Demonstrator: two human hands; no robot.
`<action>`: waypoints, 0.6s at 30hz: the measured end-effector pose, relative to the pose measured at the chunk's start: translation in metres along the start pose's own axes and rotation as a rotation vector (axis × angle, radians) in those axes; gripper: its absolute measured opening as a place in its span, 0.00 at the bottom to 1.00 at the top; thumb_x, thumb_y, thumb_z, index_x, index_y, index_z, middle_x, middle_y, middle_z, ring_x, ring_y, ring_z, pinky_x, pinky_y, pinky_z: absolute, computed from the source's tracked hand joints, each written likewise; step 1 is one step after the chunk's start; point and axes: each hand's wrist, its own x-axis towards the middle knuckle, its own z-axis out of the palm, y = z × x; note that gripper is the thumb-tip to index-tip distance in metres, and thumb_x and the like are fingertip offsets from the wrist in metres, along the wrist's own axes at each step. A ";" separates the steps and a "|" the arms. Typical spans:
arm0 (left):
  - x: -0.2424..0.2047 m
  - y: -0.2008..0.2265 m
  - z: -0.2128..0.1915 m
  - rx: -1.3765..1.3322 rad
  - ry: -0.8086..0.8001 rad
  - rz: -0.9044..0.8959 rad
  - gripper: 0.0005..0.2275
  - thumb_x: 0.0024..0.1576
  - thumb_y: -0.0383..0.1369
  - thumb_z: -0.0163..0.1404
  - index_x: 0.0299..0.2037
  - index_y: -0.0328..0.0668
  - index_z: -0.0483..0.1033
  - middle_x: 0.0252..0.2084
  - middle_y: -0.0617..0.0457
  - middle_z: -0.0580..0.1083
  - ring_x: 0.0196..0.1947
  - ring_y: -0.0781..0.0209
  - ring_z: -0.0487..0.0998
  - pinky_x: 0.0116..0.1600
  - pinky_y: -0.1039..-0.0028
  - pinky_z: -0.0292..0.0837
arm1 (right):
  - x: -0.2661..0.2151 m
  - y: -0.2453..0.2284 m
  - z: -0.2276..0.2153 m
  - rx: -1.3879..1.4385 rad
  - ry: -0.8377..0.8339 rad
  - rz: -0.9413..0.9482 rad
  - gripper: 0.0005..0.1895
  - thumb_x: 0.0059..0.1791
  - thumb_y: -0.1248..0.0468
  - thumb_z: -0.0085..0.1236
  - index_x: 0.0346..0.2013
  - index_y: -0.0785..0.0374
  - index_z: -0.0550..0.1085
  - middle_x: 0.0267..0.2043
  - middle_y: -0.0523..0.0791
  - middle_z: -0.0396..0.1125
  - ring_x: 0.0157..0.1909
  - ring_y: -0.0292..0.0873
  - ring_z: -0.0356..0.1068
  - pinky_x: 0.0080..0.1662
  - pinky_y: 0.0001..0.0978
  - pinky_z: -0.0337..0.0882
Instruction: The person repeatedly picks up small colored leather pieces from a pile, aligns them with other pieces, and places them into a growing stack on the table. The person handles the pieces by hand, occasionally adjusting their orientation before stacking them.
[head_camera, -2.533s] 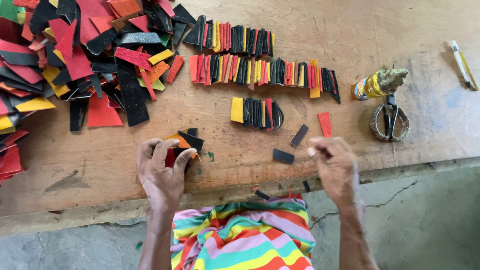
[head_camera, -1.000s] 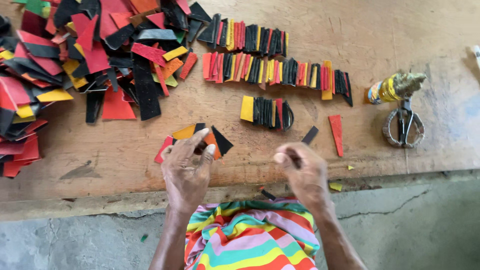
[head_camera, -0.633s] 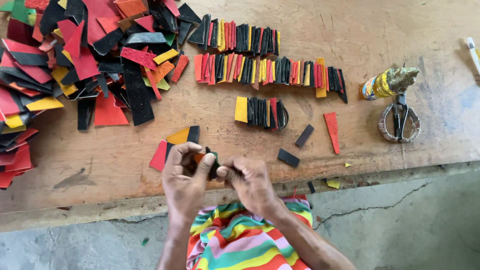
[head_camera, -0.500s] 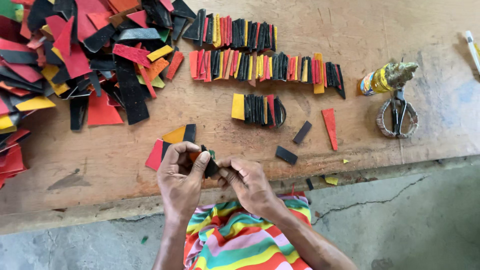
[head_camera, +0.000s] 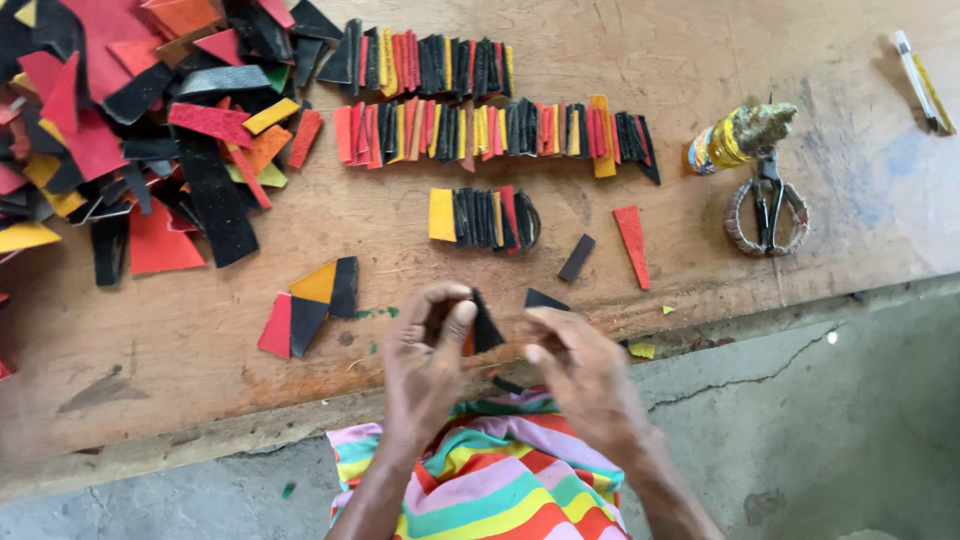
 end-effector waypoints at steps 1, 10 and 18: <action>-0.001 -0.001 0.010 0.016 -0.043 -0.030 0.04 0.62 0.25 0.54 0.45 0.38 0.78 0.37 0.57 0.77 0.36 0.73 0.75 0.41 0.80 0.75 | -0.008 0.006 -0.015 -0.096 0.057 0.024 0.17 0.48 0.65 0.60 0.52 0.63 0.75 0.44 0.46 0.74 0.43 0.40 0.76 0.42 0.32 0.77; -0.003 -0.022 0.087 -0.033 -0.345 -0.119 0.10 0.60 0.21 0.53 0.50 0.38 0.71 0.40 0.57 0.73 0.41 0.73 0.73 0.47 0.81 0.71 | -0.033 0.080 -0.068 -0.336 0.335 -0.221 0.16 0.43 0.71 0.64 0.45 0.62 0.77 0.45 0.48 0.73 0.47 0.51 0.72 0.48 0.41 0.72; 0.006 -0.025 0.074 0.048 -0.240 -0.088 0.10 0.58 0.22 0.55 0.49 0.36 0.74 0.40 0.56 0.75 0.39 0.71 0.76 0.45 0.79 0.76 | -0.042 0.113 -0.068 -0.331 0.336 -0.328 0.22 0.40 0.73 0.67 0.49 0.63 0.77 0.39 0.46 0.74 0.44 0.47 0.71 0.44 0.38 0.72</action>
